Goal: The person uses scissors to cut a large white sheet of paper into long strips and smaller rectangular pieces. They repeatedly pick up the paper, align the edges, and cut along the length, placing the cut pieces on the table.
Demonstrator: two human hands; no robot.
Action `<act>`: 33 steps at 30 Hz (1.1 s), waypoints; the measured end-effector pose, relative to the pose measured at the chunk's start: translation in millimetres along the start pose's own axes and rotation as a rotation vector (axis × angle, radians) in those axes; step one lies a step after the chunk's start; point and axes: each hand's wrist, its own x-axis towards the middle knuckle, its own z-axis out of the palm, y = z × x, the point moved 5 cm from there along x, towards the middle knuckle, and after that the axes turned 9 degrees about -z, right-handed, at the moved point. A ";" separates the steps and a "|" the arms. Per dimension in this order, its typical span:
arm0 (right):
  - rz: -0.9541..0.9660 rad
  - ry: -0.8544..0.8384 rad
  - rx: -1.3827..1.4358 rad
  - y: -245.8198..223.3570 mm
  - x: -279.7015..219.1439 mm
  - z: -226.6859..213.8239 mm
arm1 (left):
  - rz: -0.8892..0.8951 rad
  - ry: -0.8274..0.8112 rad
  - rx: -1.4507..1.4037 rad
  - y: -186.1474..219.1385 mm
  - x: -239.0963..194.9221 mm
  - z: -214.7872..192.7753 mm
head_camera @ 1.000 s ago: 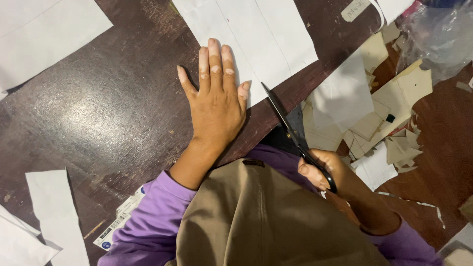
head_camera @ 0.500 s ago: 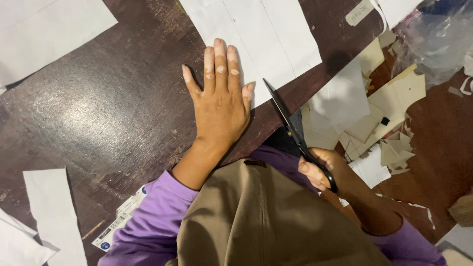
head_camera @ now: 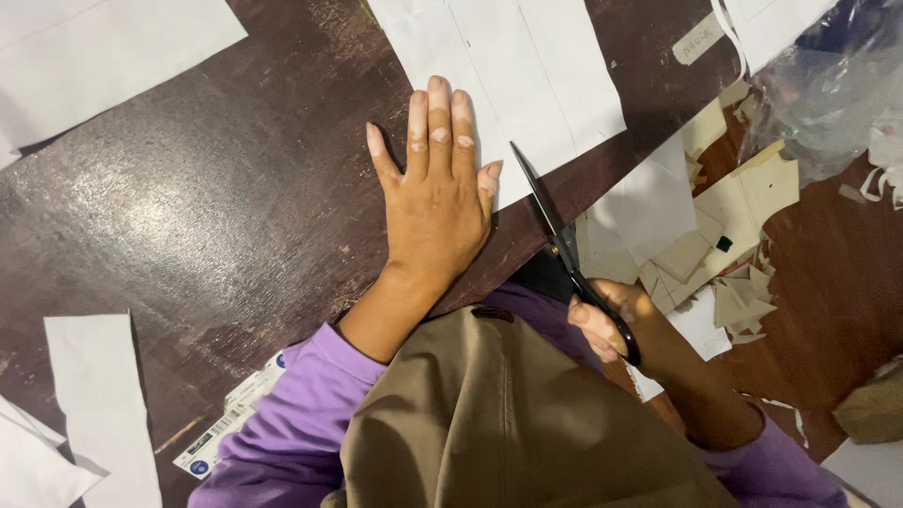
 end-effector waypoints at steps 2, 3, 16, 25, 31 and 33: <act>0.087 -0.096 0.195 45.1 19.0 -22.3 | 0.000 -0.006 0.001 0.2 -0.5 1.0; 0.175 -0.192 0.392 67.6 27.5 -29.6 | 0.002 -0.013 0.004 0.0 -0.5 1.3; 0.084 -0.003 0.344 44.4 25.9 -22.4 | -0.008 0.006 -0.003 -1.0 -0.7 -0.1; 0.085 0.167 0.115 29.0 31.7 -11.1 | -0.005 0.013 0.010 -0.3 -0.6 0.8; -0.001 -0.003 0.043 -6.5 39.8 -0.8 | -0.008 0.020 0.002 -1.1 -1.9 1.6; -0.022 -0.016 -0.017 -16.9 42.7 1.4 | -0.006 0.030 -0.003 -1.1 -1.9 1.7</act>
